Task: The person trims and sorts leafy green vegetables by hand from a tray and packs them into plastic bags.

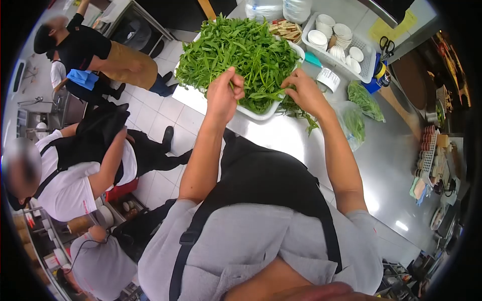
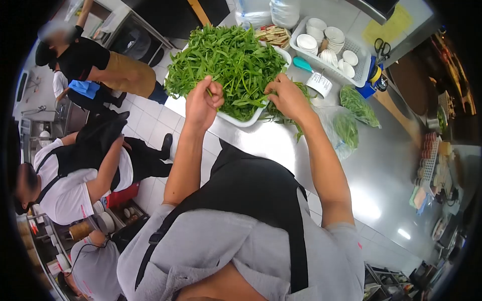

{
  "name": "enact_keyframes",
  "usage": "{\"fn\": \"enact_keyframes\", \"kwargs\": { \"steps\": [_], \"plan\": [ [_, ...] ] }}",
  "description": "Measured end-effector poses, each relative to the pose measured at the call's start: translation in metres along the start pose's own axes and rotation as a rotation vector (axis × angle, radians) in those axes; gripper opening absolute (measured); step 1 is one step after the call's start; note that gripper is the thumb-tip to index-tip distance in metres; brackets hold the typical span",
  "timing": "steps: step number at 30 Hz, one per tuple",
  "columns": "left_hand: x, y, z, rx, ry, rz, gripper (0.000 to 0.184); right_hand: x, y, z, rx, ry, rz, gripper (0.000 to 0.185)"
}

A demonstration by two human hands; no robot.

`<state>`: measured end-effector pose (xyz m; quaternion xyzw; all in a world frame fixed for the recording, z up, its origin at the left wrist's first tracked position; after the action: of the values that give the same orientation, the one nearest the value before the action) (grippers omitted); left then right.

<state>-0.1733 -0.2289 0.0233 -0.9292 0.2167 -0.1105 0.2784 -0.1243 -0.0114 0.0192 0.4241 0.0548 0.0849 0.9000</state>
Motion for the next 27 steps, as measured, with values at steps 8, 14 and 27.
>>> {"fn": "enact_keyframes", "kwargs": {
  "steps": [8, 14, 27],
  "plan": [
    [0.003, -0.020, 0.025, -0.371, 0.035, -0.045, 0.026, -0.010, 0.004, -0.030, -0.694, -0.102, -0.102, 0.014],
    [-0.003, -0.029, 0.043, -0.383, 0.046, 0.016, 0.031, -0.009, -0.007, -0.011, -0.975, -0.036, -0.060, 0.018],
    [0.006, -0.018, 0.040, -0.016, 0.084, 0.051, 0.014, 0.011, 0.014, -0.021, -1.284, 0.005, -0.503, 0.030]
  ]
}}
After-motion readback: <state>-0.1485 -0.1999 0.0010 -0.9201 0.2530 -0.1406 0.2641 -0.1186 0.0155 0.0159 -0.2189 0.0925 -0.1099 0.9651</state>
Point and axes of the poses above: each hand's wrist, its own x-axis away from the middle knuckle, its own y-axis out of the back of the hand, z = x × y, the point moved 8 cm from there along -x, towards the middle knuckle, and after that the axes turned 9 degrees about z, right-handed, at the moved point
